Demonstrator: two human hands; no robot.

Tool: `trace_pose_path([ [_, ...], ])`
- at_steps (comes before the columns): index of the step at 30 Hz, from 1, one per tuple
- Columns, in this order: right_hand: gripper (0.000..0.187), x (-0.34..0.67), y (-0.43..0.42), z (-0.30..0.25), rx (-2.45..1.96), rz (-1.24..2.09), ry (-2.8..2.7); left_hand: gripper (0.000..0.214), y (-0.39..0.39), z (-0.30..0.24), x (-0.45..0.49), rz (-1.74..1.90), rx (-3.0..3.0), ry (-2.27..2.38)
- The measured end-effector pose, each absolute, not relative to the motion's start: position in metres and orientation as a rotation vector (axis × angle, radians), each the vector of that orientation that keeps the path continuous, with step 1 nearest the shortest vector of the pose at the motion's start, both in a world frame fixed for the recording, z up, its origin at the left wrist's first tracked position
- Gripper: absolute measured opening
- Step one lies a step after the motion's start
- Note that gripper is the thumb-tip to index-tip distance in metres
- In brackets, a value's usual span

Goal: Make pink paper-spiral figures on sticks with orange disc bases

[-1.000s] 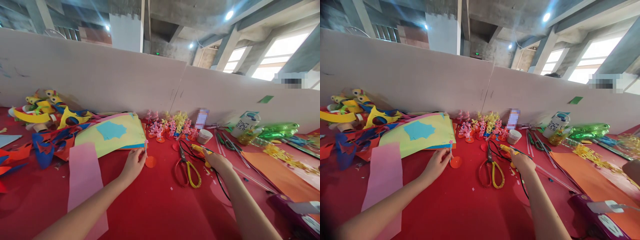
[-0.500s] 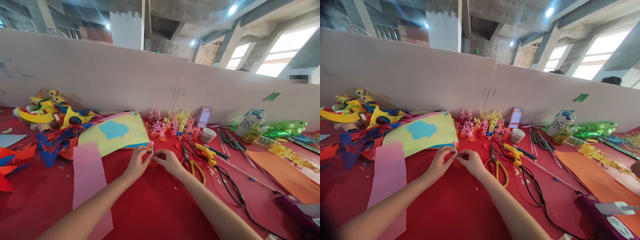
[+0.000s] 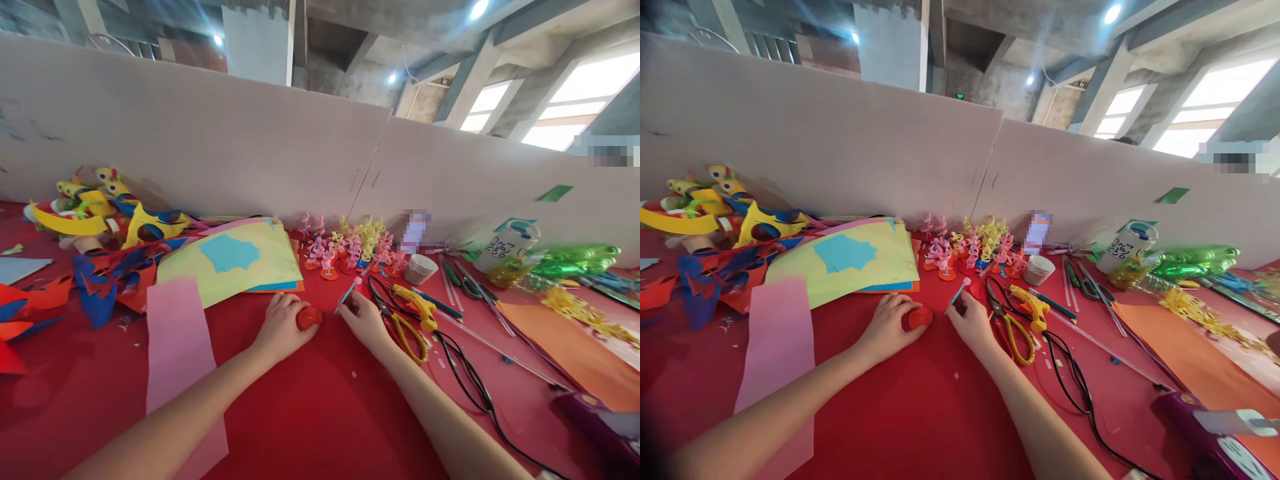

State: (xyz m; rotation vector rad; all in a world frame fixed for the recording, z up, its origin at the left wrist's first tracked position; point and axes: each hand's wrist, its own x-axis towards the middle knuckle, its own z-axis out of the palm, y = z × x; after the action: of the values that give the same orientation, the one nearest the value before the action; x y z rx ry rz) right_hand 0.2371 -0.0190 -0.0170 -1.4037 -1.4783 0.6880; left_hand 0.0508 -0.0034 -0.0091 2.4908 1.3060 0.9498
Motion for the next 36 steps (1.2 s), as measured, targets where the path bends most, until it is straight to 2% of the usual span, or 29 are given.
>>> trace_pose_path([
  [7, 0.014, 0.219, -0.014, -0.022, -1.264, 0.804, -1.579, 0.025, -0.003, -0.009, 0.051, 0.890, 2.499, 1.294],
  [17, 0.009, 0.215, -0.020, -0.018, -1.316, 0.611, -1.794, 0.028, -0.002, -0.010, 0.051, 0.892, 2.524, 1.250],
  [36, 0.011, 0.212, -0.019, -0.016, -1.289, 0.554, -1.941, 0.023, -0.002, -0.008, 0.052, 0.896, 2.511, 1.256],
])
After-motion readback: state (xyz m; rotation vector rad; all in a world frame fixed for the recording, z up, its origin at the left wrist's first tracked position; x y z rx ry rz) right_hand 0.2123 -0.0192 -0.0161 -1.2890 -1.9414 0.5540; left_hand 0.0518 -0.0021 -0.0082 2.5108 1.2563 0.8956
